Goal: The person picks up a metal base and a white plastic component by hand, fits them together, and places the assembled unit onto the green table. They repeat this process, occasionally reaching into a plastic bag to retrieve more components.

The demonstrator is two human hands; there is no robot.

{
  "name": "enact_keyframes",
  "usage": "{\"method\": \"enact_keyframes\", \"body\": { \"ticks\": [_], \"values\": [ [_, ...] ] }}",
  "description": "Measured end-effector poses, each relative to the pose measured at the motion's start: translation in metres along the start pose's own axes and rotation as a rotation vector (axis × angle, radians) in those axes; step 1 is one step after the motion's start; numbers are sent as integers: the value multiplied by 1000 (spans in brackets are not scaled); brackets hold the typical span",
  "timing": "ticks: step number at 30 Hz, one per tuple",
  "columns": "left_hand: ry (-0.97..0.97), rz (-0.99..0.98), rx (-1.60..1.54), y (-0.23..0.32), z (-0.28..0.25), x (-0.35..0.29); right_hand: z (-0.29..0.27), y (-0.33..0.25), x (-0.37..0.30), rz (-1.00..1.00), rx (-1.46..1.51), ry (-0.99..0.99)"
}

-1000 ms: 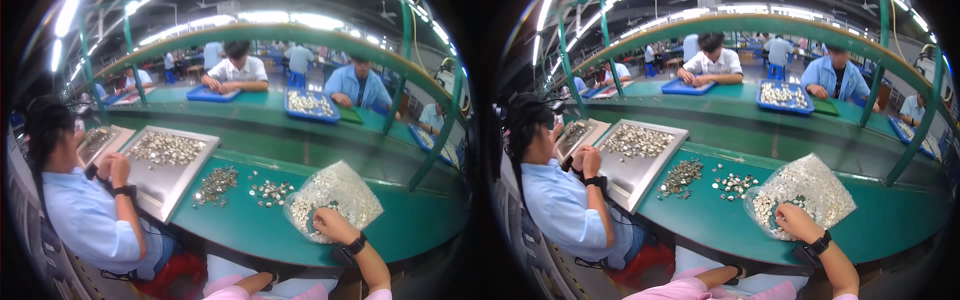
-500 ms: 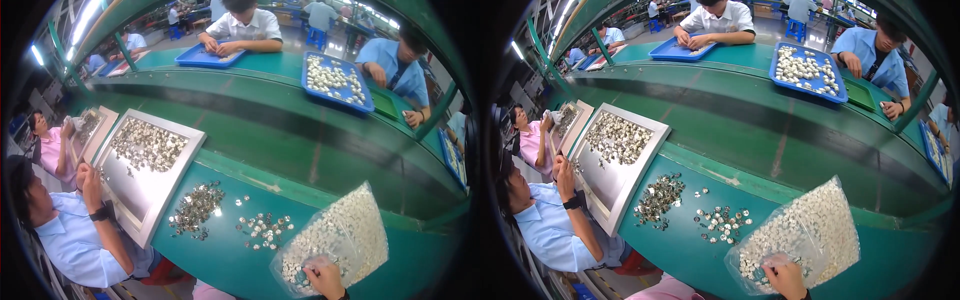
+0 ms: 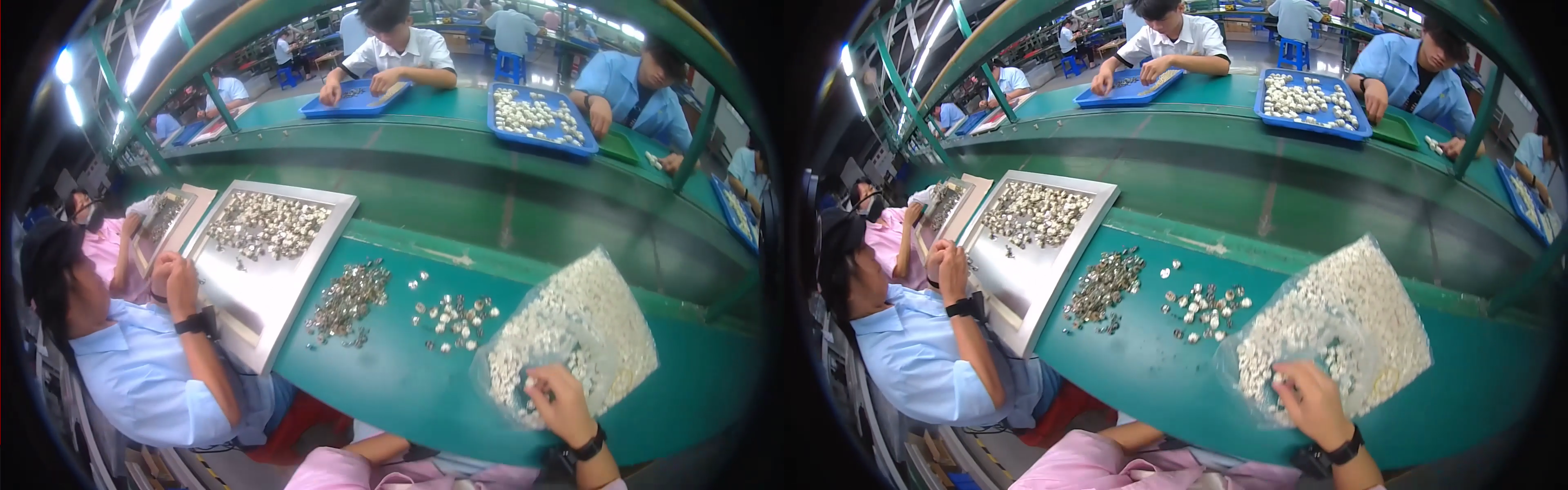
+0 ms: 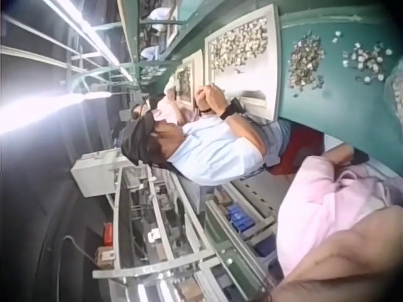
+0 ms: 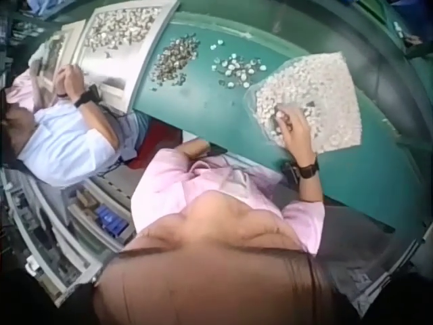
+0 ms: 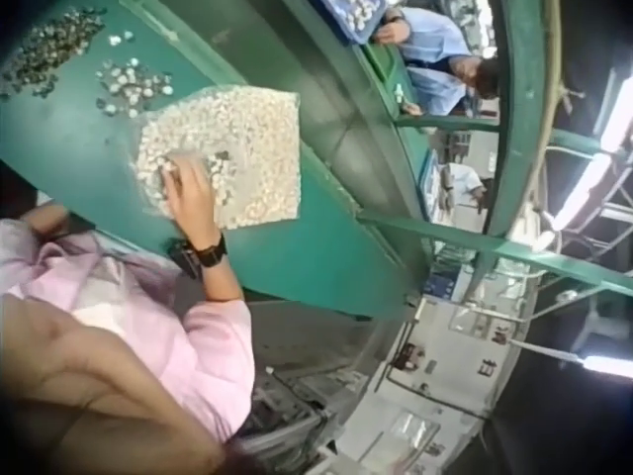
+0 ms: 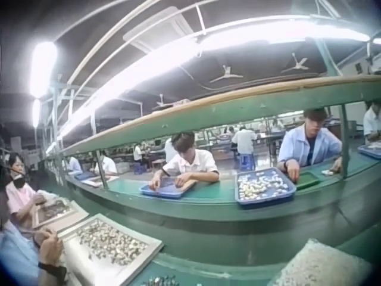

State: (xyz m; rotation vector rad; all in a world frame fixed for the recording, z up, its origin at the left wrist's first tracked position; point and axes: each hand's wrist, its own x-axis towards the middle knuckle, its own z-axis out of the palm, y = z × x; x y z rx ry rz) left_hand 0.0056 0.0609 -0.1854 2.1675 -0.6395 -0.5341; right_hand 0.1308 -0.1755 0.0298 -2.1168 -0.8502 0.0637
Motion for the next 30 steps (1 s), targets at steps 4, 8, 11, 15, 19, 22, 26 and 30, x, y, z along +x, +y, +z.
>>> {"method": "enact_keyframes", "body": {
  "ticks": [4, 8, 11, 15, 19, 22, 26, 30],
  "values": [
    [20, 4, -12, 51, -23, -53, 9, 3, 4, -57, 128, 55],
    [-131, -35, -238, 122, -77, -100, 1, -3, -3, -154, 161, 89],
    [291, -220, -144, 156, -130, -130, 7, -1, -6, -156, 202, 108],
    [923, -310, 262, 145, -173, -118, 12, 0, -8, -108, 257, 124],
    [1041, -363, 513, 106, -186, -106, 8, 2, -3, -60, 293, 122],
    [1025, -395, 611, 89, -187, -99, 4, 10, -5, -18, 290, 146],
    [1031, -400, 560, 74, -182, -101, -2, 13, -1, -19, 232, 137],
    [1060, -405, 404, 66, -180, -109, -6, 15, 1, -84, 198, 110]
  ]
}}
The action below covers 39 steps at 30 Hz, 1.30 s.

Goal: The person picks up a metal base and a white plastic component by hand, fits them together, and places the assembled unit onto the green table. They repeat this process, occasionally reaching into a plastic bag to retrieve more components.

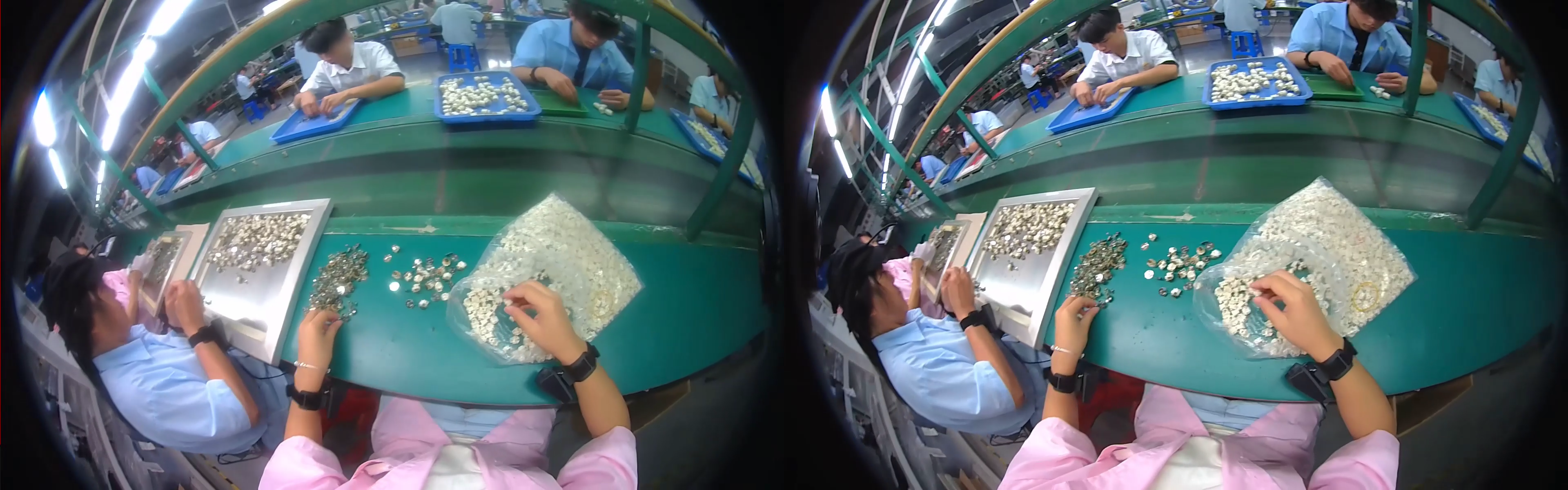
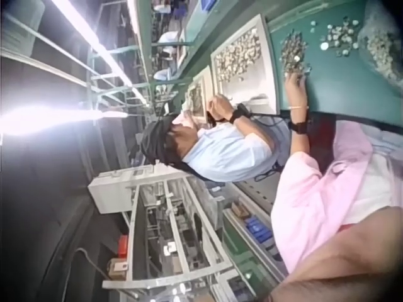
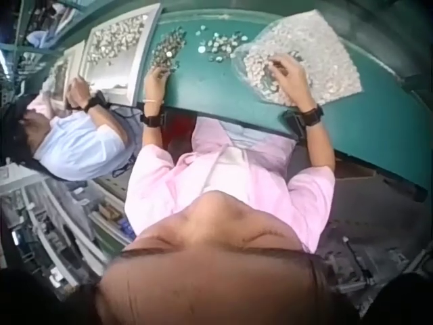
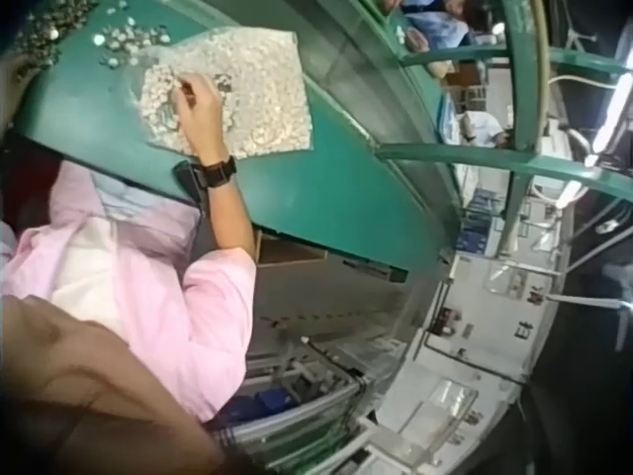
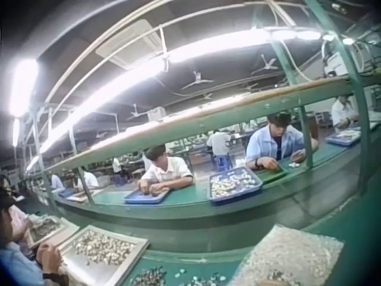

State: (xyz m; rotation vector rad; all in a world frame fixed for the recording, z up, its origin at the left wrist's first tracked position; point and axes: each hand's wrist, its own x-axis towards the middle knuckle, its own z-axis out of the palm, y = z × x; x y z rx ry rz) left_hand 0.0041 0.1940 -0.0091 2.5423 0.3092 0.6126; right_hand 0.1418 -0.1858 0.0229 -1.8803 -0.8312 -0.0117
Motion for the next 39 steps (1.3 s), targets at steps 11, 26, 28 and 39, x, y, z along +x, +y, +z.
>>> {"method": "enact_keyframes", "body": {
  "ticks": [11, 26, 28, 39],
  "values": [
    [-145, -308, -1230, 120, 38, -38, 11, -16, -1, 387, 895, -69],
    [-192, 73, -883, 185, 81, -39, 10, -36, -20, 149, 297, -149],
    [-238, 5, -956, 182, 81, -42, 9, -34, -21, 191, 364, -138],
    [-175, -89, -1267, 170, 98, -53, 4, -31, -19, 249, 291, -360]
  ]
}}
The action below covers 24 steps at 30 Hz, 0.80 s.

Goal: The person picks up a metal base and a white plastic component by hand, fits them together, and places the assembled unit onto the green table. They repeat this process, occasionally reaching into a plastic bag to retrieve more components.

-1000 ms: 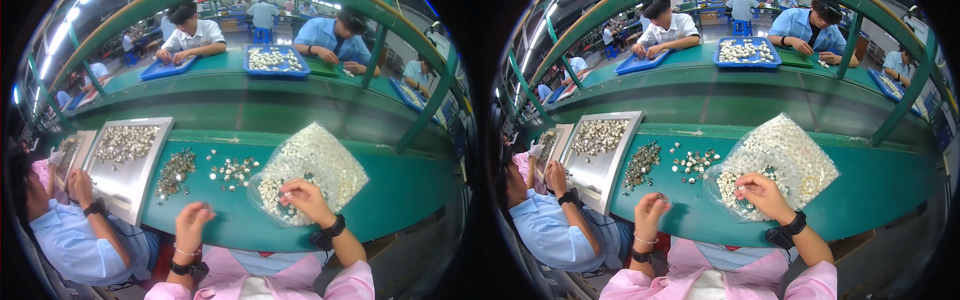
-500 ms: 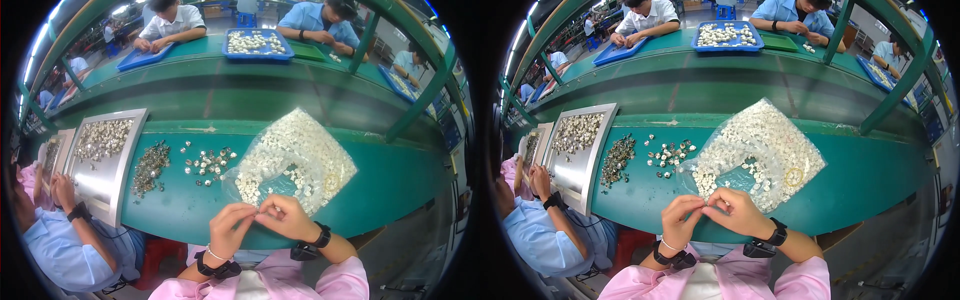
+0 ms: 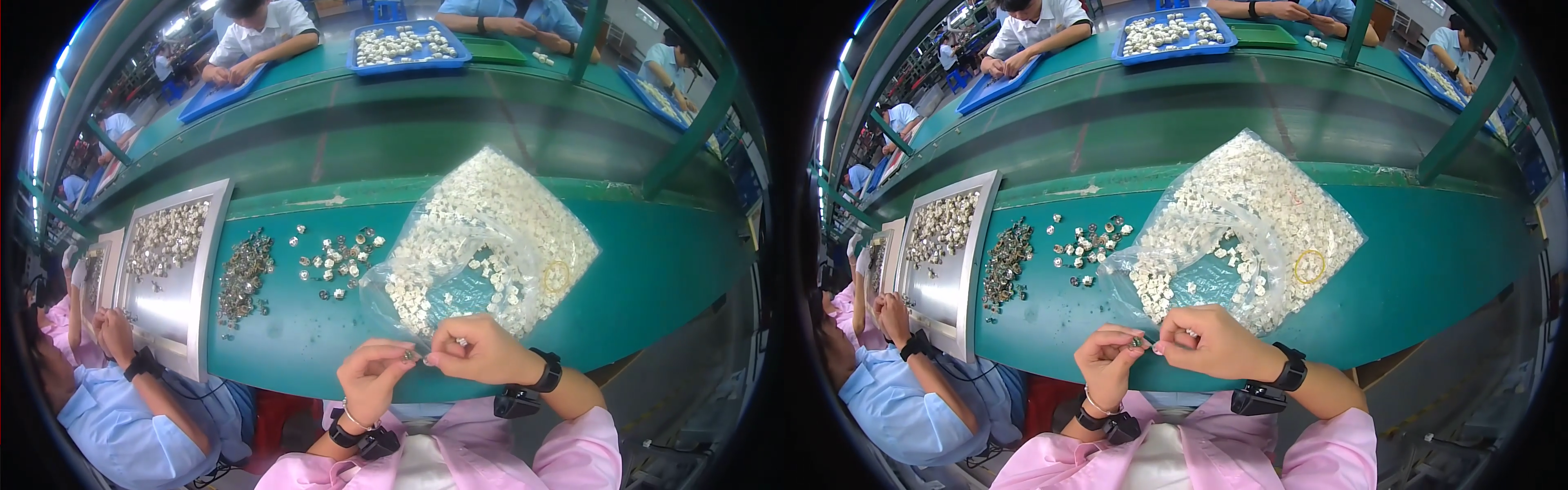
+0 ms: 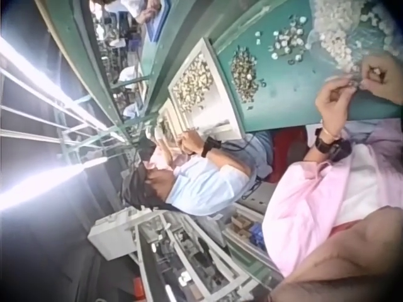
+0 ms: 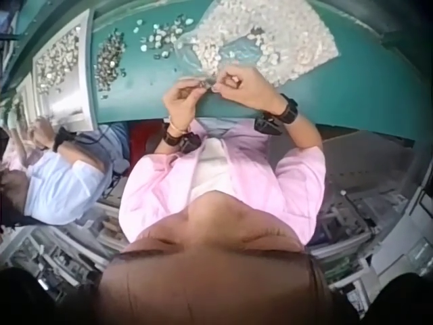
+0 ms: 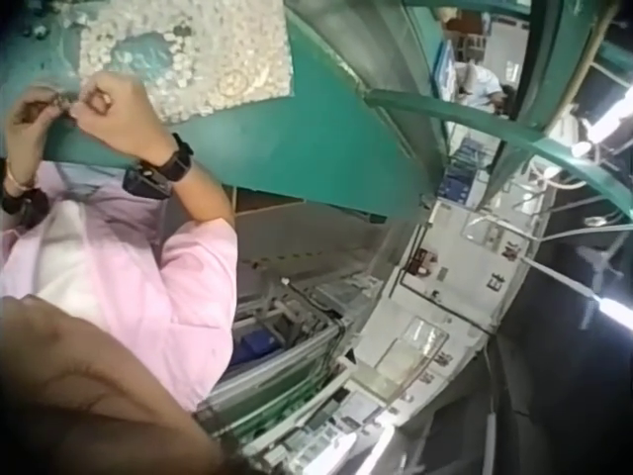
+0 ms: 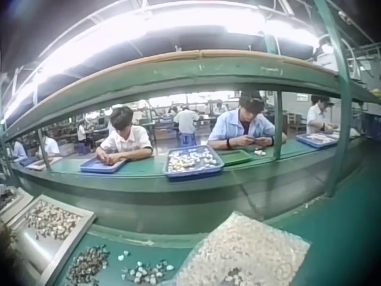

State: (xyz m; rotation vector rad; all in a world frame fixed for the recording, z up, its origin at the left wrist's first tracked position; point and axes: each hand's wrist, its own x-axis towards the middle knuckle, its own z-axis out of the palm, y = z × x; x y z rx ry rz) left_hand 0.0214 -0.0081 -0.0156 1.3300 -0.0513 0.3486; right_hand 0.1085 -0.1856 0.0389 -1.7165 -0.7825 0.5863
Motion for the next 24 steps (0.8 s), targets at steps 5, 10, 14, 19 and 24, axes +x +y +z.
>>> {"method": "enact_keyframes", "body": {
  "ticks": [5, 10, 14, 19, 24],
  "values": [
    [87, -46, -78, -3, -4, -1, -2, 4, -1, 104, 172, -47],
    [87, -159, -233, -1, -7, 1, -11, 6, 4, 249, 631, 78],
    [27, -237, -265, -1, -5, -2, -4, 1, 3, 153, 697, 138],
    [34, -297, -291, -7, 3, -6, -1, 7, 1, 47, 613, 109],
    [49, -295, -270, -4, 6, -3, 1, 9, 2, -41, 397, 104]
  ]
}}
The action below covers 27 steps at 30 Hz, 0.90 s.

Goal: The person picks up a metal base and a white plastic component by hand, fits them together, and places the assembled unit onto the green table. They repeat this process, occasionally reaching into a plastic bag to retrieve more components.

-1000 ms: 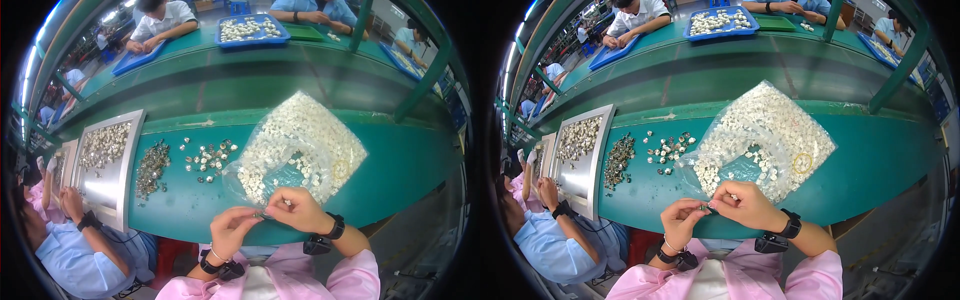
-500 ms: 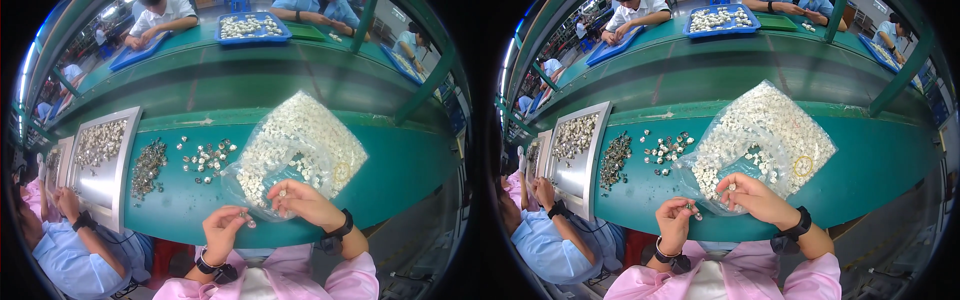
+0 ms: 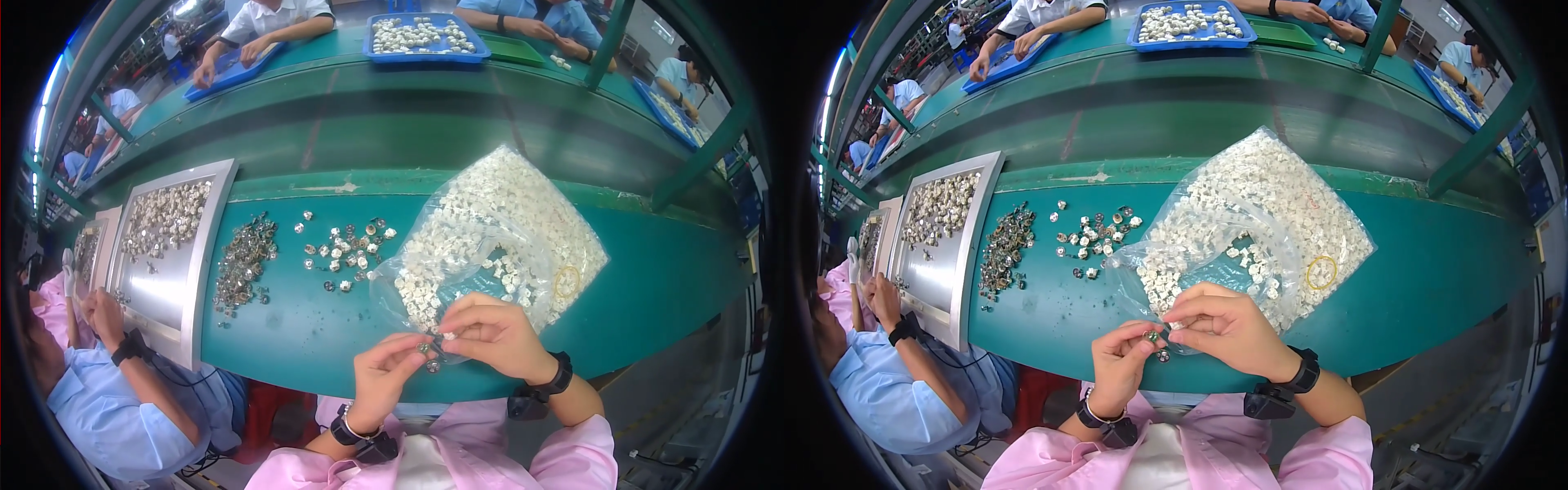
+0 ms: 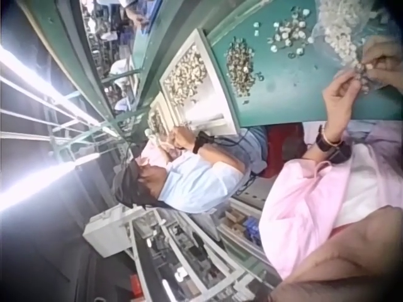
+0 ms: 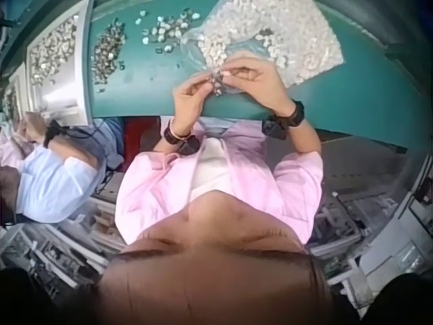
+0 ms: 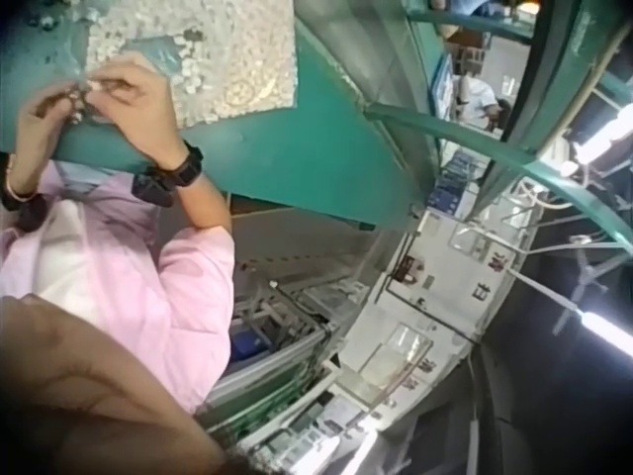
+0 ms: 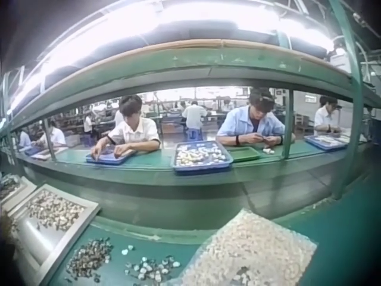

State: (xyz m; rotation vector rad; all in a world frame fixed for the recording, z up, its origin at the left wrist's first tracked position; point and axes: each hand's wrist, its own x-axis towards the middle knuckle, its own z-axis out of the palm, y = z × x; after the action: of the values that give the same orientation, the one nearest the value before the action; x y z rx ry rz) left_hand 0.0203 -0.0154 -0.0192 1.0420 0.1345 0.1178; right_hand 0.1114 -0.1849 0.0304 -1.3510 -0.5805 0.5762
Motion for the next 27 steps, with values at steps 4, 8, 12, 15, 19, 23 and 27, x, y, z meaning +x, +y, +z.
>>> {"method": "enact_keyframes", "body": {
  "ticks": [4, 8, 12, 15, 19, 23, 27],
  "values": [
    [-54, 56, 44, -2, -1, 2, 4, -6, -2, 236, 248, 53],
    [-34, 74, 62, -2, 0, 2, 7, 6, 1, -22, 125, 17],
    [0, 73, 50, -2, 0, 1, 10, 4, 1, -39, -28, 67],
    [20, 88, 108, -3, -1, 1, 13, 1, 1, -78, -192, 91],
    [-2, 114, 164, -1, -2, 2, 14, 4, 0, -189, -393, 106],
    [-26, 118, 225, 1, -4, -1, 16, 9, 1, -356, -515, 115],
    [-25, 159, 262, -2, -5, -2, 17, 15, 2, -471, -547, 117]
  ]
}}
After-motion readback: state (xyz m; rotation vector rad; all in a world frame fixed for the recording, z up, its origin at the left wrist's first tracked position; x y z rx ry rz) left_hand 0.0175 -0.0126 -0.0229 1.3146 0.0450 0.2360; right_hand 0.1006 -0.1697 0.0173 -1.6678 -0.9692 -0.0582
